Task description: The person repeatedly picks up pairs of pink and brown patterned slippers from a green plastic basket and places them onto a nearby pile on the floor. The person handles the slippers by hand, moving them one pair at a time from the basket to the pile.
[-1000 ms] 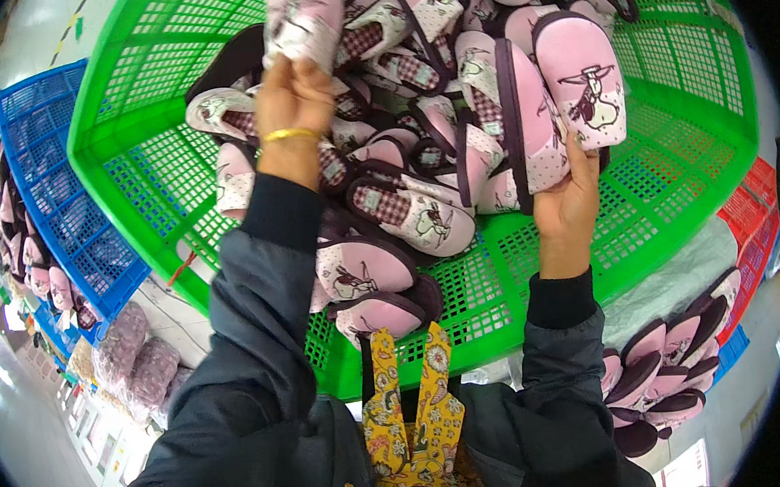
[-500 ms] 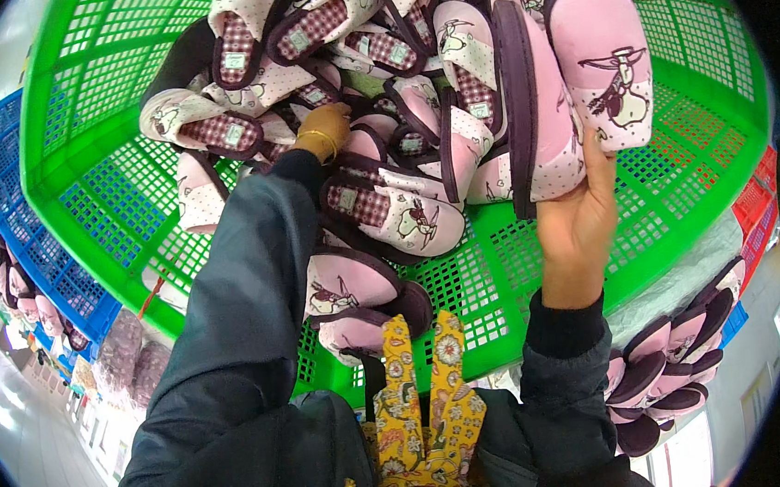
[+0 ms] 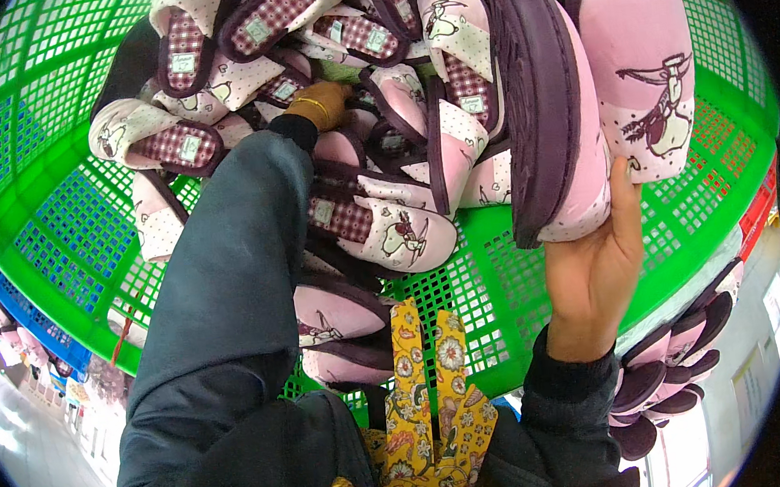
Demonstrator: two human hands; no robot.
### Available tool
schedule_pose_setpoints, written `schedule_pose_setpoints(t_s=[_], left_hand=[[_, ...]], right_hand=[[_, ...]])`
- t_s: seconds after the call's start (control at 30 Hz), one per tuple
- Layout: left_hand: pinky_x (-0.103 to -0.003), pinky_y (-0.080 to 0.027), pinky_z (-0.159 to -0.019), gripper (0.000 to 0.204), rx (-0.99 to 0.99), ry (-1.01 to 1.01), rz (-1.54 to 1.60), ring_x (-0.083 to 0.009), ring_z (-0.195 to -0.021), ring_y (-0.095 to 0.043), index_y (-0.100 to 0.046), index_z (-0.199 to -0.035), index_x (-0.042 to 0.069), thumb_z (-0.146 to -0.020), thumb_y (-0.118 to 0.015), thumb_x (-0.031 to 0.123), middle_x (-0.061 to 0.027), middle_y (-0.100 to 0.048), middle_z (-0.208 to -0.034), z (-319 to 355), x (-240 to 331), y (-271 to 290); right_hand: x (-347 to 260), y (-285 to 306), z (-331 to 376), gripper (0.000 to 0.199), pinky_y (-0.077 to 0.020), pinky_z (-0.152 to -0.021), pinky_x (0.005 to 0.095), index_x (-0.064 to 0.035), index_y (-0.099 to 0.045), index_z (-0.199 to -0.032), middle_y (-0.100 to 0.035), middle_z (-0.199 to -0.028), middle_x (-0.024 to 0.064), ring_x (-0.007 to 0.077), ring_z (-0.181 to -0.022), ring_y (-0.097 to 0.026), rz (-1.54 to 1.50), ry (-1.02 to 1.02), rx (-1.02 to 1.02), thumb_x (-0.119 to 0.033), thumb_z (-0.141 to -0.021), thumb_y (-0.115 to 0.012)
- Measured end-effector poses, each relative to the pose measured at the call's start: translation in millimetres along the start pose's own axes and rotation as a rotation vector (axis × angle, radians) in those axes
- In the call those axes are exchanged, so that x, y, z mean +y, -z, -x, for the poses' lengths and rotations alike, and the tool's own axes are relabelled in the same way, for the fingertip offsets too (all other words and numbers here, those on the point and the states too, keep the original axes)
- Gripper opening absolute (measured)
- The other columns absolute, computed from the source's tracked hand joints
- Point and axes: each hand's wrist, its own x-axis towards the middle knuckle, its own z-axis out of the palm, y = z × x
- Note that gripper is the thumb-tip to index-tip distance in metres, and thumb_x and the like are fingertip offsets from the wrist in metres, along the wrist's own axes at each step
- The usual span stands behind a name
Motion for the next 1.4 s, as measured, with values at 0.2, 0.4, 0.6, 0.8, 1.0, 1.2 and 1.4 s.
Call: schedule_pose_setpoints(t_s=[0.2, 0.4, 0.6, 0.8, 1.0, 1.2, 1.4], left_hand=[[-0.042, -0.047, -0.092, 0.037, -0.170, 0.020, -0.142, -0.0338, -0.110, -0.059, -0.065, -0.115, 0.011, -0.080, -0.061, 0.023, -0.0163, -0.062, -0.117, -19, 21, 0], [-0.039, -0.048, -0.089, 0.030, 0.093, -0.016, -0.201, -0.0291, -0.105, -0.061, -0.071, -0.096, 0.010, -0.075, -0.066, 0.031, -0.0132, -0.066, -0.107, 22, 23, 17], [-0.042, -0.046, -0.082, 0.028, 0.621, -0.094, -0.018, -0.0317, -0.094, -0.057, -0.064, -0.090, 0.007, -0.072, -0.070, 0.028, -0.0118, -0.062, -0.092, 114, 18, 54], [-0.043, -0.045, -0.076, 0.027, 1.139, 0.070, 0.345, -0.0372, -0.085, -0.055, -0.063, -0.094, 0.003, -0.074, -0.072, 0.020, -0.0166, -0.060, -0.086, 220, 19, 94], [-0.023, -0.047, -0.074, 0.037, 0.954, 0.376, 1.119, -0.0117, -0.082, -0.059, -0.061, -0.109, -0.007, -0.085, -0.068, 0.021, -0.0090, -0.066, -0.097, 339, -53, 118], [-0.021, -0.028, -0.047, 0.031, 0.502, 0.697, 1.234, -0.0063, -0.052, -0.038, -0.064, -0.085, 0.003, -0.083, -0.069, 0.034, 0.0041, -0.050, -0.065, 385, -139, 120], [-0.044, -0.043, -0.096, 0.032, 0.790, 0.487, -0.281, -0.0368, -0.109, -0.055, -0.064, -0.105, 0.005, -0.077, -0.068, 0.019, -0.0163, -0.063, -0.109, 345, -123, 151]], right_hand=[[0, 2, -1, 0.038, -0.0390, -0.103, 0.0442, -0.0081, -0.045, -0.134, -0.051, -0.134, 0.0080, 0.0229, -0.123, -0.050, -0.021, -0.020, 0.032, -0.018, -0.097, -0.049], [1, 2, -4, 0.039, -0.0368, -0.106, 0.0438, -0.0059, -0.044, -0.135, -0.049, -0.136, 0.0099, 0.0232, -0.124, -0.048, 0.027, 0.000, -0.001, -0.018, -0.098, -0.046], [2, 11, -11, 0.039, -0.0347, -0.107, 0.0437, -0.0054, -0.042, -0.136, -0.048, -0.137, 0.0109, 0.0236, -0.126, -0.046, 0.005, 0.032, -0.089, -0.014, -0.098, -0.045], [2, 17, -19, 0.035, -0.0389, -0.104, 0.0424, -0.0053, -0.048, -0.129, -0.052, -0.132, 0.0099, 0.0222, -0.122, -0.049, -0.007, 0.041, -0.054, -0.010, -0.095, -0.053], [8, 29, -27, 0.032, -0.0412, -0.102, 0.0405, -0.0054, -0.049, -0.125, -0.055, -0.127, 0.0093, 0.0211, -0.118, -0.051, -0.011, 0.032, -0.073, -0.009, -0.094, -0.054], [5, 20, -20, 0.028, -0.0434, -0.099, 0.0384, -0.0062, -0.051, -0.122, -0.056, -0.124, 0.0085, 0.0200, -0.115, -0.053, 0.005, 0.012, -0.074, -0.009, -0.094, -0.054], [3, 24, -22, 0.030, -0.0442, -0.097, 0.0370, -0.0062, -0.050, -0.124, -0.056, -0.125, 0.0076, 0.0191, -0.115, -0.054, 0.016, 0.013, -0.053, -0.010, -0.094, -0.054]])
